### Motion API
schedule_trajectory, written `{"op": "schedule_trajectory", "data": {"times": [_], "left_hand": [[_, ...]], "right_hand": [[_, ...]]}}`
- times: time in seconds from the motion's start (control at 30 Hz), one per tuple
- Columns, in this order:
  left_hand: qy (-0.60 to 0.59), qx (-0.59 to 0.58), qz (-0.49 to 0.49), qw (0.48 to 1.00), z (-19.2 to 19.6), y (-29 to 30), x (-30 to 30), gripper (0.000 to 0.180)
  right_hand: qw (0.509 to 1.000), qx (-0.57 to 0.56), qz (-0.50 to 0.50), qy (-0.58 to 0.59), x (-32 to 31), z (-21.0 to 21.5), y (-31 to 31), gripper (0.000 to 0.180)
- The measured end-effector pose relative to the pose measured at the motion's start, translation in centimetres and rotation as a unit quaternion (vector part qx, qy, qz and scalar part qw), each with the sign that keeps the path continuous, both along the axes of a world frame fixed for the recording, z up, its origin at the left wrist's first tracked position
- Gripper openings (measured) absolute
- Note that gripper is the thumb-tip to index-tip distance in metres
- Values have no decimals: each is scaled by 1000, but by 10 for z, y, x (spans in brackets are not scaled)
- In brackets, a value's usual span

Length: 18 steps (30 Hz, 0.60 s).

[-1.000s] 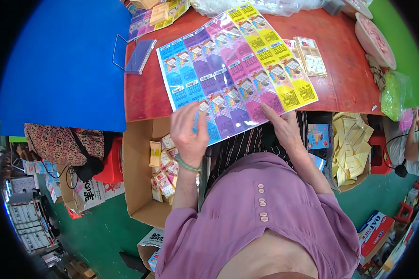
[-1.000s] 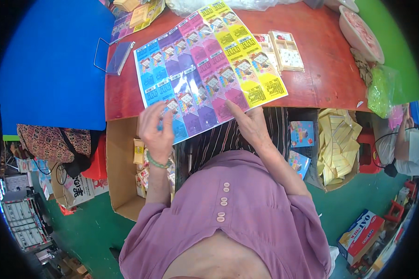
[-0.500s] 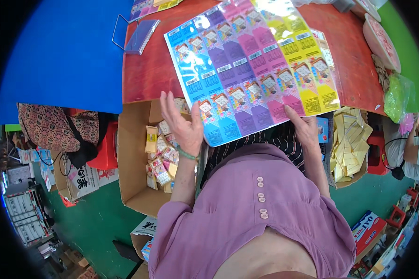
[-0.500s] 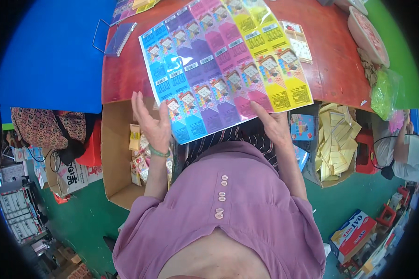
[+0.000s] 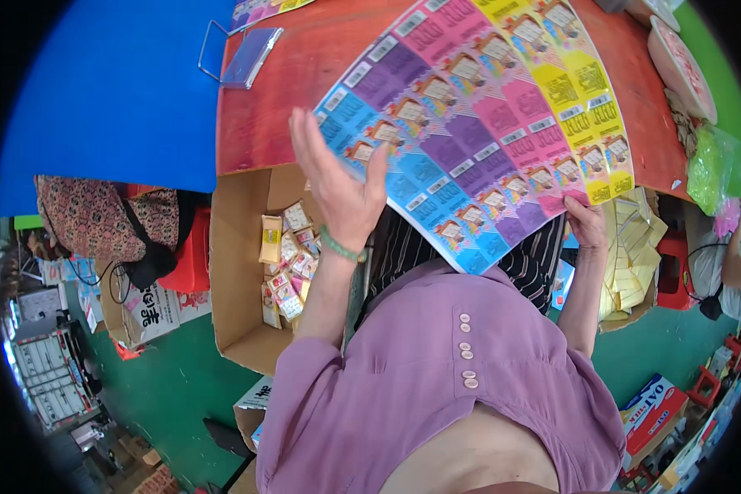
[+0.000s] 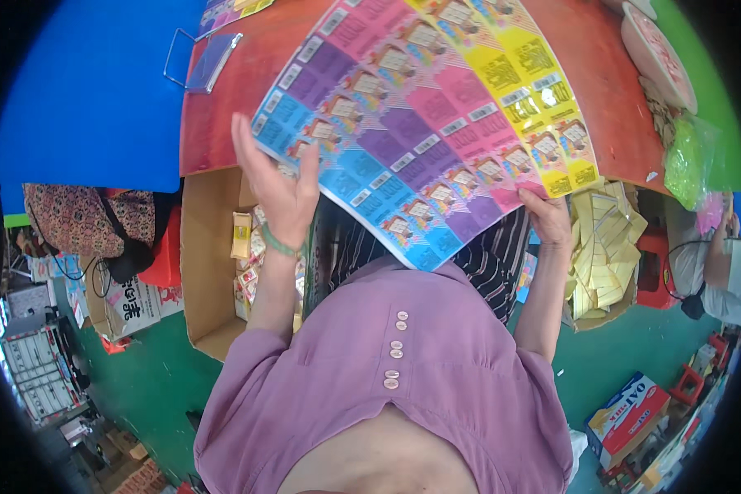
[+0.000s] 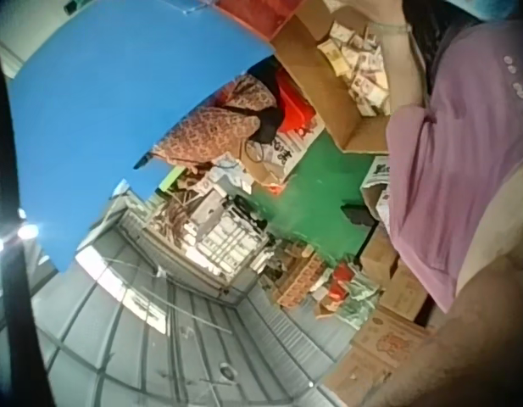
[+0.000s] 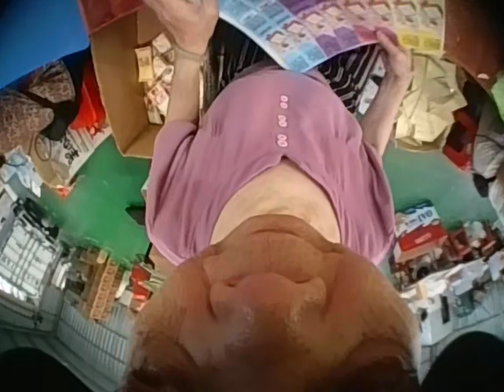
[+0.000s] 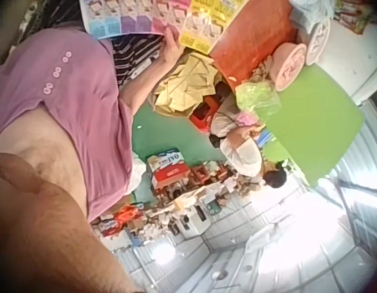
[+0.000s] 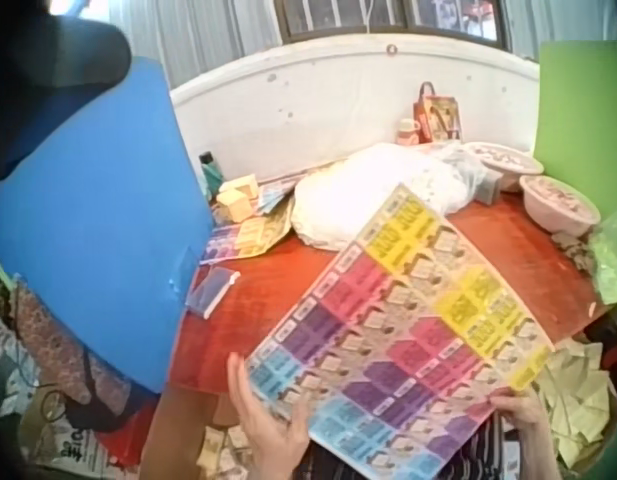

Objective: Packaging stickers or small cards into plastic sleeves at a workstation.

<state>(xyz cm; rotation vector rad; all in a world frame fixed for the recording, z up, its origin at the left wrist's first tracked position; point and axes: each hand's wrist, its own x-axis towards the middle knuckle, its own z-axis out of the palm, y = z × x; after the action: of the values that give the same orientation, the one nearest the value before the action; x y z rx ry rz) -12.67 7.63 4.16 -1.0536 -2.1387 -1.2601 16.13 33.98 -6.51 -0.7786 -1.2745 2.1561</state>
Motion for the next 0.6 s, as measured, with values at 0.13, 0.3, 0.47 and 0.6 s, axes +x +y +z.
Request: {"op": "schedule_trajectory", "data": {"times": [0.13, 0.3, 0.47, 0.6], "left_hand": [[81, -56, 5, 995, 28, 30, -29, 66], [63, -24, -82, 994, 33, 58, -43, 21], [-184, -41, -112, 976, 57, 36, -14, 15], [-165, -42, -227, 959, 41, 29, 24, 5]], "right_hand": [[1000, 9, 5, -23, 3, -21, 20, 31], [998, 10, 55, -31, 3, -29, 45, 25], [997, -42, 49, 36, -11, -44, 36, 18], [993, -84, 65, 53, 7, -99, 53, 18]]}}
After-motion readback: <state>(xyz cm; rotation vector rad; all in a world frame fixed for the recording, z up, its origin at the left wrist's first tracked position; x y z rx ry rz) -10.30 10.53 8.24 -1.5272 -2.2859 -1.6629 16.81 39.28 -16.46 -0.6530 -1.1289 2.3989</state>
